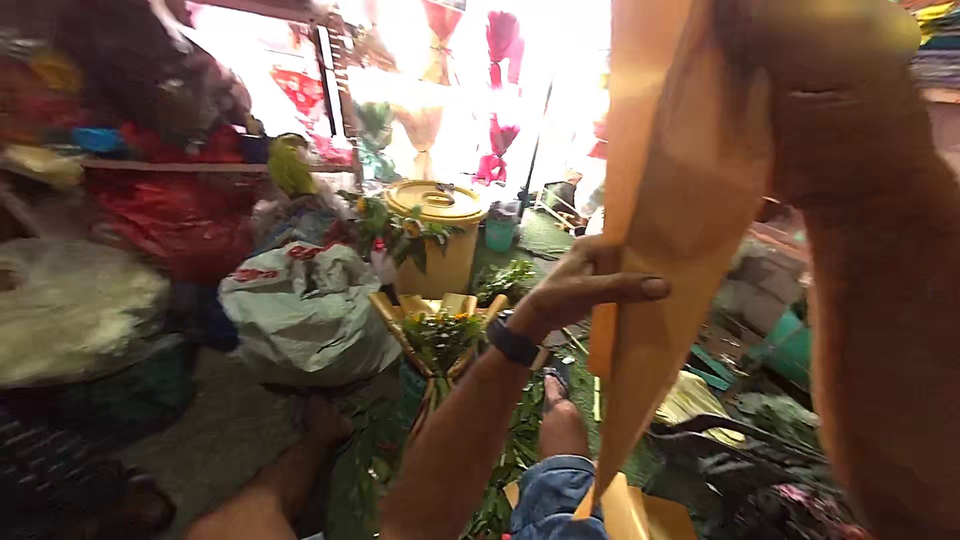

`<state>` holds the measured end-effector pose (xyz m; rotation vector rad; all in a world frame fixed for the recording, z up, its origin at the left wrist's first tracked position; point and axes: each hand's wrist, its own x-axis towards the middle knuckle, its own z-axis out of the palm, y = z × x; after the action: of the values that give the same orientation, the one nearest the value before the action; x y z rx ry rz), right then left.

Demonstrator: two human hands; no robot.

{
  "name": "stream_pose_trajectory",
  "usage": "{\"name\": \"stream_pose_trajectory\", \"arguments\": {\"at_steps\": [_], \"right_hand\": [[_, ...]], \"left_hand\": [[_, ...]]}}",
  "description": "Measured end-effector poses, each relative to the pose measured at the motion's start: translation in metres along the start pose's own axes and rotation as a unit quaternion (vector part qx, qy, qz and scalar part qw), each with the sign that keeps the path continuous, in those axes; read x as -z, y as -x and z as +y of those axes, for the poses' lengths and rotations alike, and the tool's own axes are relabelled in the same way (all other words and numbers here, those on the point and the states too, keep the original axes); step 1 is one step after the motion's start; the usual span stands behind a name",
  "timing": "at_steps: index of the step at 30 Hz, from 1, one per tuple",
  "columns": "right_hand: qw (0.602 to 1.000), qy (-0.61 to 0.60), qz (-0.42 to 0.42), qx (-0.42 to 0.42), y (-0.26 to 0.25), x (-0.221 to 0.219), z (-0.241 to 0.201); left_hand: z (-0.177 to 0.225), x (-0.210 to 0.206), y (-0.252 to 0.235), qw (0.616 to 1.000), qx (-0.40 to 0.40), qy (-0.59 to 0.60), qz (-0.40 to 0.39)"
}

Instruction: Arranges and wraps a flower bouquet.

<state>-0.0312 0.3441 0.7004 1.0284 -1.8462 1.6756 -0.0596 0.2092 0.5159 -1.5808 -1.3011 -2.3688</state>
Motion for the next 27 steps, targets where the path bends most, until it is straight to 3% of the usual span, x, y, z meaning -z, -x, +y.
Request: {"name": "stream_pose_trajectory", "arguments": {"at_steps": [2,5,10,12,14,16,22,27], "right_hand": [[0.999,-0.022,-0.028,0.014,-0.006,0.012,0.014],[0.975,-0.146,-0.164,0.029,-0.040,0.070,0.061],[0.918,-0.316,-0.239,-0.003,-0.036,0.067,0.091],[0.948,-0.262,-0.181,0.023,-0.032,0.065,0.090],[0.986,-0.145,-0.061,0.055,-0.024,0.081,0.101],[0.996,-0.046,0.036,0.071,-0.011,0.092,0.117],[0.999,-0.005,0.032,-0.006,0.088,0.046,0.132],[0.995,0.018,0.098,-0.010,0.106,0.026,0.152]], "left_hand": [[0.005,0.000,0.000,1.000,0.000,-0.008,0.008],[0.009,0.007,0.002,1.000,-0.001,-0.002,0.017],[0.029,0.003,-0.002,0.990,-0.028,-0.129,0.049],[0.039,0.008,0.004,0.966,-0.025,-0.242,0.085],[0.045,0.019,0.016,0.925,-0.026,-0.352,0.139],[0.051,0.031,0.028,0.890,-0.017,-0.414,0.190],[0.060,0.030,0.027,0.850,0.037,-0.459,0.254],[0.061,0.046,0.033,0.838,0.043,-0.485,0.245]]}}
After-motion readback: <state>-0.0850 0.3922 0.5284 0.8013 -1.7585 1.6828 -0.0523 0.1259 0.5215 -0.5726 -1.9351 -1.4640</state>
